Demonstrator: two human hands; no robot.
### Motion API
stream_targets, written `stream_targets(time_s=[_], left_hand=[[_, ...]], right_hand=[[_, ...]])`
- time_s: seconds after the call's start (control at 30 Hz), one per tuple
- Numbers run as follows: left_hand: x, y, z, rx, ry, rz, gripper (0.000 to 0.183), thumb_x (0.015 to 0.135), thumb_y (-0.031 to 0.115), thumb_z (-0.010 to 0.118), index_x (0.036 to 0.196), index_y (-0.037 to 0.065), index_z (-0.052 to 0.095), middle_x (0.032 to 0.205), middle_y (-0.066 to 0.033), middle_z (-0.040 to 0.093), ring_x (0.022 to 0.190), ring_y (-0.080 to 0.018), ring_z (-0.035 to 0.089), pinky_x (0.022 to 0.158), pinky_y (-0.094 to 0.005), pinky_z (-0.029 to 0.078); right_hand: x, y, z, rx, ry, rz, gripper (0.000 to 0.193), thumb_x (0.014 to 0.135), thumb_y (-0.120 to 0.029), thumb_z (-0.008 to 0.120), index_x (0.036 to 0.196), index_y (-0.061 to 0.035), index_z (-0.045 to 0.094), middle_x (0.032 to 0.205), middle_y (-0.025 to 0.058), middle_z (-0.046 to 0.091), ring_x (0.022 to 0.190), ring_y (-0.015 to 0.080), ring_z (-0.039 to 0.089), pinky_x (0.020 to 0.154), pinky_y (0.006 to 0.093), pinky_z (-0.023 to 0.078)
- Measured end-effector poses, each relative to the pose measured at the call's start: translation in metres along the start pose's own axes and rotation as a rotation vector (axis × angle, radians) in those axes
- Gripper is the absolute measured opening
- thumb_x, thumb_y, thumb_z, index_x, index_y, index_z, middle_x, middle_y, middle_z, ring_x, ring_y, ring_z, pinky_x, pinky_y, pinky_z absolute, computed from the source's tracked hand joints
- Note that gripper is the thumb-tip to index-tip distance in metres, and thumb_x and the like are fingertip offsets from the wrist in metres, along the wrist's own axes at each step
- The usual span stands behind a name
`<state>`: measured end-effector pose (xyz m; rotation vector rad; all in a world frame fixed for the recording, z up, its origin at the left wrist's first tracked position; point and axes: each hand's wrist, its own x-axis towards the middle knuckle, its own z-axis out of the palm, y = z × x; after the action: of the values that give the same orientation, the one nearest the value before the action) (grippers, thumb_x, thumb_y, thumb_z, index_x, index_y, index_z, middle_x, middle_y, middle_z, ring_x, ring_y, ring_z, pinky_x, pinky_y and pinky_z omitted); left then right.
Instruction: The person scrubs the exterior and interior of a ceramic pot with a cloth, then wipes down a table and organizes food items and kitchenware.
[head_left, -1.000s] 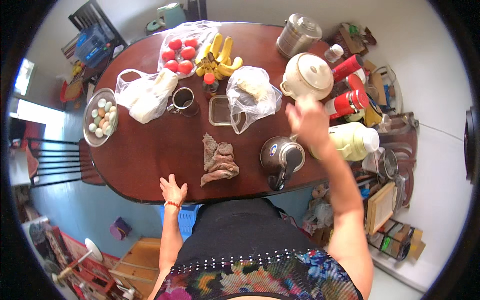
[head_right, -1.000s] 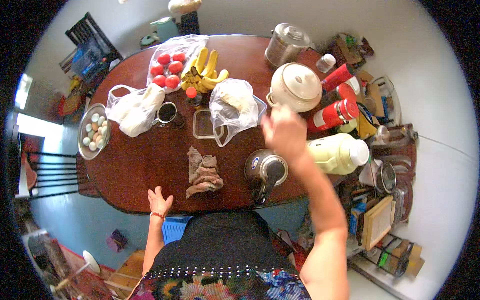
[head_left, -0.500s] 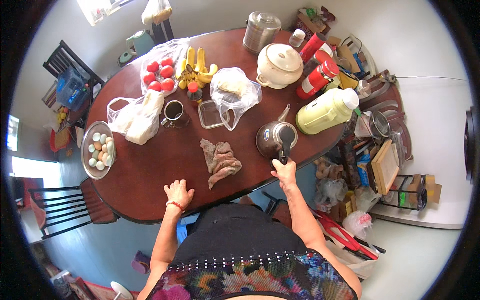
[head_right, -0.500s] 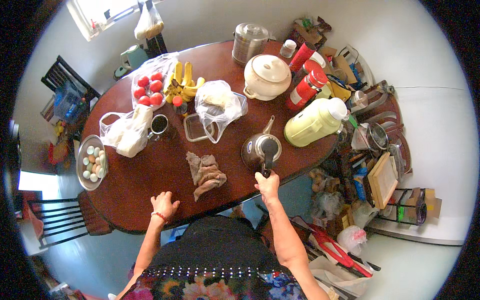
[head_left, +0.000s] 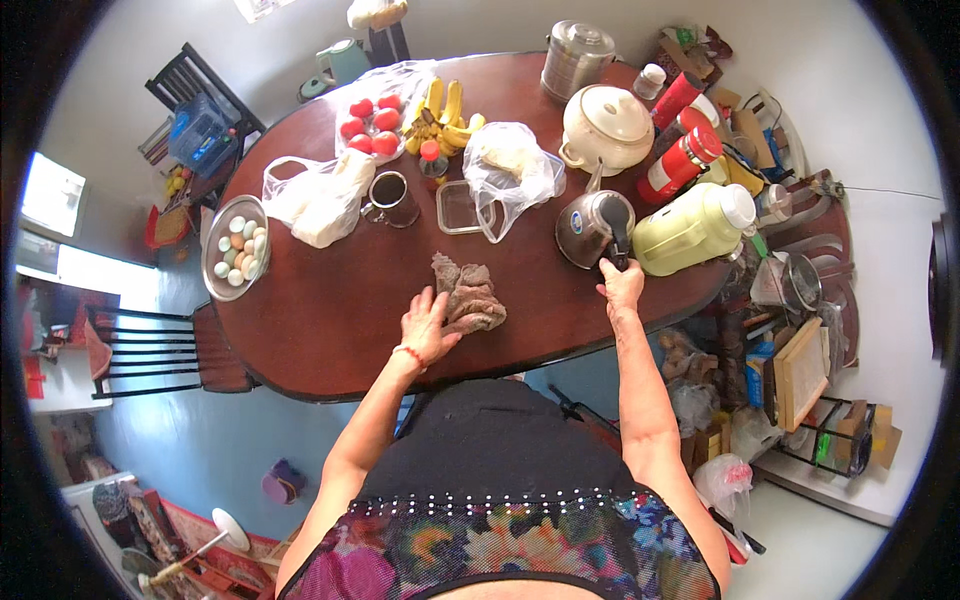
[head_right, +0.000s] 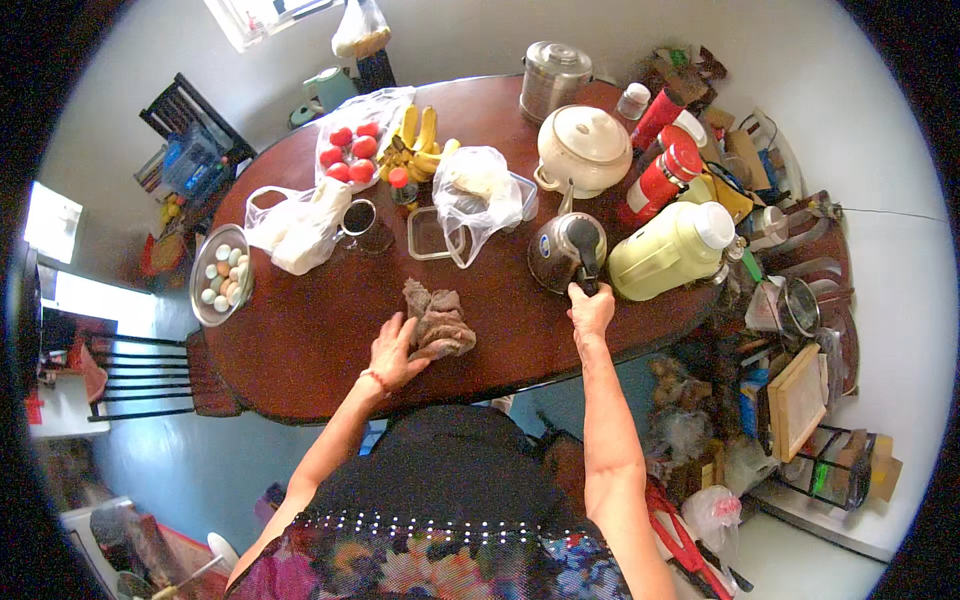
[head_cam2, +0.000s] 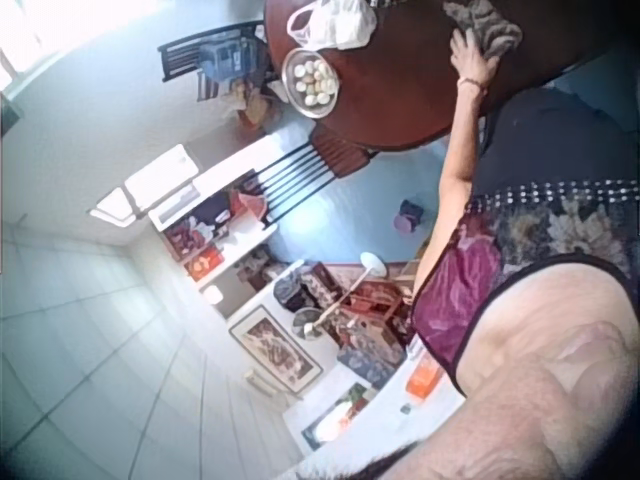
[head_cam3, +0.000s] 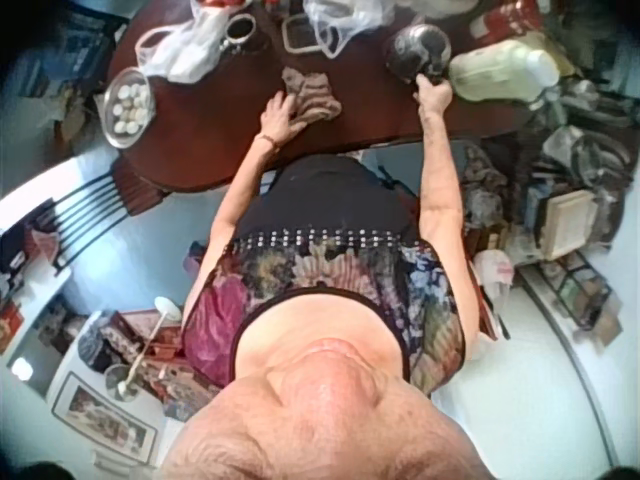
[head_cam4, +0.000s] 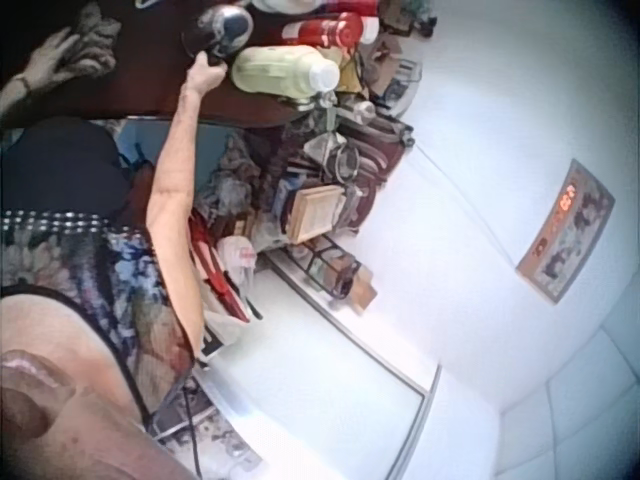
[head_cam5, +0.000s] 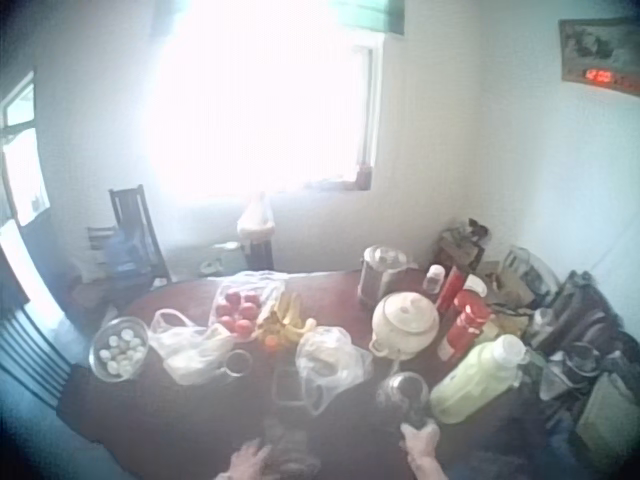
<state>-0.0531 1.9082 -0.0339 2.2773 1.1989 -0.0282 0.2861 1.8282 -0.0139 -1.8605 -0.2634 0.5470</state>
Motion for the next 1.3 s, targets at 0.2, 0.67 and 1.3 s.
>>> stream_targets(time_s=[0.2,0.67,1.3], left_hand=[[0.005,0.019,0.036,-0.235,-0.155,0.092,0.094,0.069,0.033,0.077,0.141,-0.001,0.027,0.146,-0.0347,0.012,0.136,-0.043,0.023,0.111,-0.0394,0.027],[-0.162,-0.105,0.026,-0.101,0.163,-0.18,0.046,0.078,0.021,0.068,0.117,0.001,0.055,0.127,-0.0183,0.051,0.115,-0.0349,0.051,0.096,-0.0389,0.044],[-0.202,-0.118,0.032,-0.21,0.082,-0.316,0.036,0.078,0.021,0.067,0.109,0.003,0.06,0.109,-0.0184,0.06,0.099,-0.0366,0.057,0.085,-0.042,0.048]], right_hand=[[-0.105,0.051,0.02,-0.406,-0.087,-0.519,0.036,0.077,-0.014,0.066,0.107,0.0009,0.054,0.111,0.0201,0.055,0.105,0.034,0.052,0.089,0.0414,0.041],[-0.072,0.043,0.133,-1.142,-0.56,-0.623,0.084,0.079,-0.059,0.055,0.145,-0.0141,0.029,0.152,0.0227,0.01,0.141,0.0409,0.007,0.104,0.0681,0.008],[-0.17,0.039,0.277,-1.052,-0.497,-1.027,0.082,0.076,-0.053,0.061,0.135,-0.0022,0.038,0.137,0.0234,0.036,0.127,0.0421,0.031,0.101,0.0604,0.022]])
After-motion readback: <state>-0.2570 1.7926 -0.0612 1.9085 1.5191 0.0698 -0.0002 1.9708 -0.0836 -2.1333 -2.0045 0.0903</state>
